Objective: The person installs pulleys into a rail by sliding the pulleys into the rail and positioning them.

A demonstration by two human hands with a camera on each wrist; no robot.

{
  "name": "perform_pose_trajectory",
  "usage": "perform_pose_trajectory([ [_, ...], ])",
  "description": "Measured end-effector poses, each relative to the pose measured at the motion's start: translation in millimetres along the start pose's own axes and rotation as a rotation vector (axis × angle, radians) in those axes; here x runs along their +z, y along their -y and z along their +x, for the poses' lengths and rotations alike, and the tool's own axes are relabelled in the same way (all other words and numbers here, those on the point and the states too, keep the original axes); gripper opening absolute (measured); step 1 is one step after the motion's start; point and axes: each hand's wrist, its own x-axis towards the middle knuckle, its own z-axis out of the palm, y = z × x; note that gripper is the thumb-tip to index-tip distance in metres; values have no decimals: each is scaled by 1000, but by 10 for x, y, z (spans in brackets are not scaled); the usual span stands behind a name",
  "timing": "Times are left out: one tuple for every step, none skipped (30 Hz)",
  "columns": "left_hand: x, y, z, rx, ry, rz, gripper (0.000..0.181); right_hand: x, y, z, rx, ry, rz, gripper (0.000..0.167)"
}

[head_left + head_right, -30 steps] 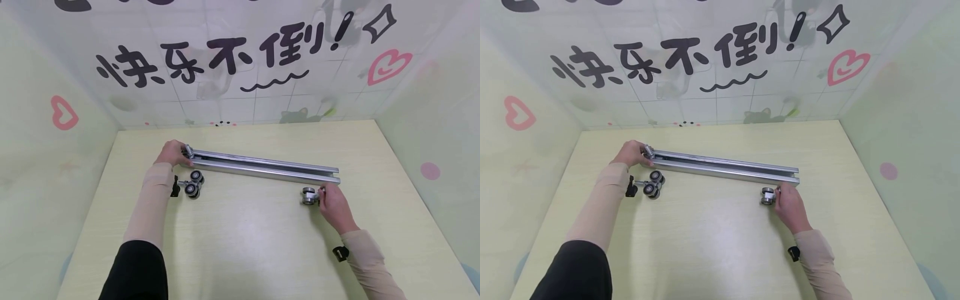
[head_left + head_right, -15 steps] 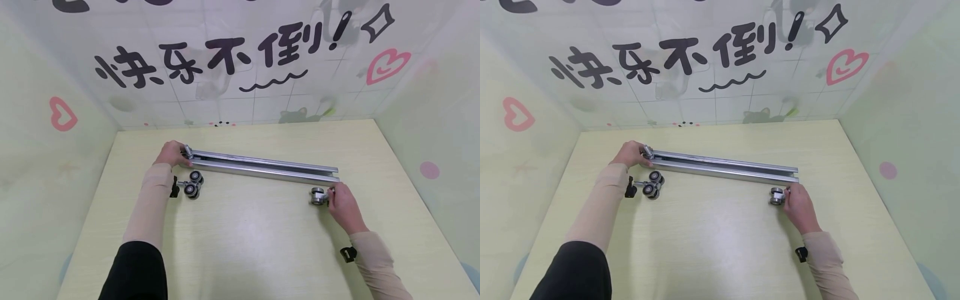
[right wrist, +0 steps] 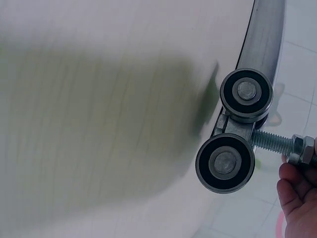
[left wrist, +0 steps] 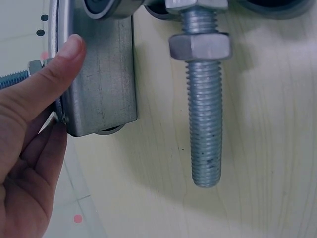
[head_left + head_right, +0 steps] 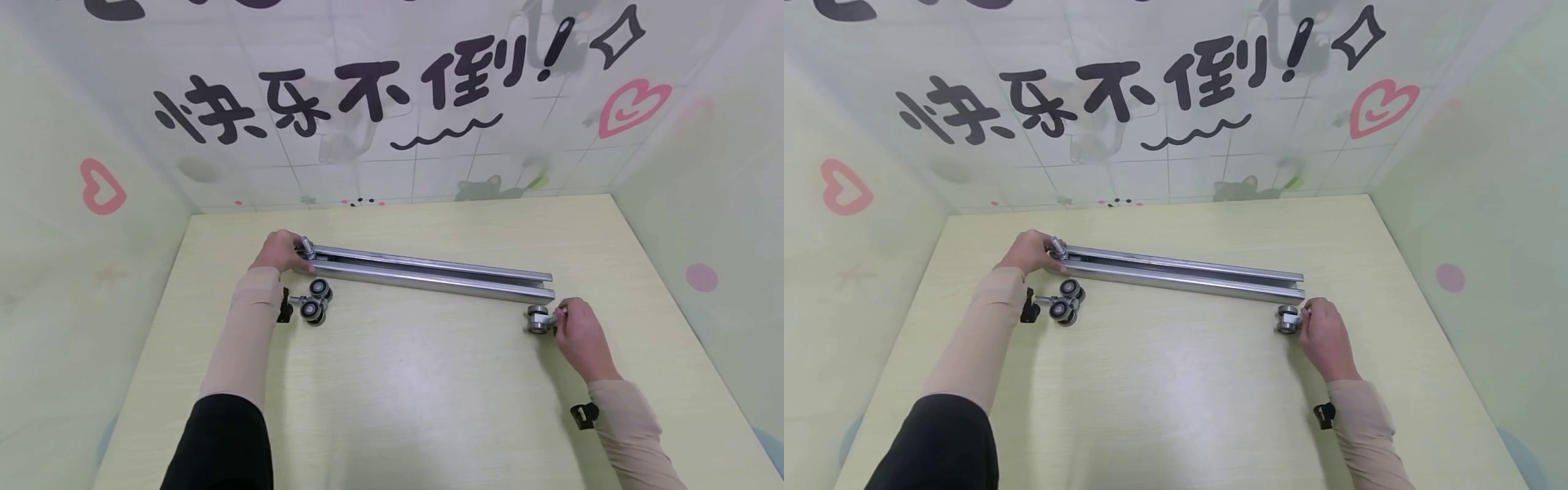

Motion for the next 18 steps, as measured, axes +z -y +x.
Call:
perform_pose_trajectory([
  [1,-1,-1,1,1,-2,37,-8,-16,1,8,6,0,9],
  [1,-2,-2,2,1,-3,37,-16,-30,2,15,10,0,9],
  [0,-6,-5,1,0,-3,36,-24,-45,4,19,12,-2,9],
  [-1,-7,-7,-1,0,-3,36,-31,-56,4,22,12,-5,9],
  [-2,-5,-7,-2,-1,-3,35,-40,-65,4,26,15,-4,9],
  [-1,-4,-6,-1,-1,-3,35,-48,-74,5,32,17,-4,9],
  [-1,-2,-5,-1,-1,-3,35,-57,-83,5,37,18,-3,9],
  [-1,1,-3,-1,-1,-5,34,-67,-90,6,43,21,-3,9],
  [0,3,-1,1,-2,-4,34,-76,-98,7,50,23,-7,9],
  [2,10,3,3,-2,-3,35,-85,-107,8,57,26,-12,8],
  [4,14,4,5,-2,-1,35,-95,-114,9,65,29,-15,8],
  [5,18,8,7,-2,0,36,-105,-123,8,73,32,-21,8],
  [6,23,11,7,-3,1,36,-112,-134,8,77,31,-25,8],
  [8,28,14,8,-3,2,36,-119,-143,7,80,30,-29,8],
  [9,33,18,10,-3,4,36,-124,-155,5,83,27,-34,8],
  [11,37,21,10,-3,3,36,-129,-167,2,85,24,-35,8],
  [11,39,24,10,-3,2,36,-133,-179,-1,86,22,-36,8],
  [11,40,26,11,-4,2,36,-139,-191,-6,89,20,-36,8],
])
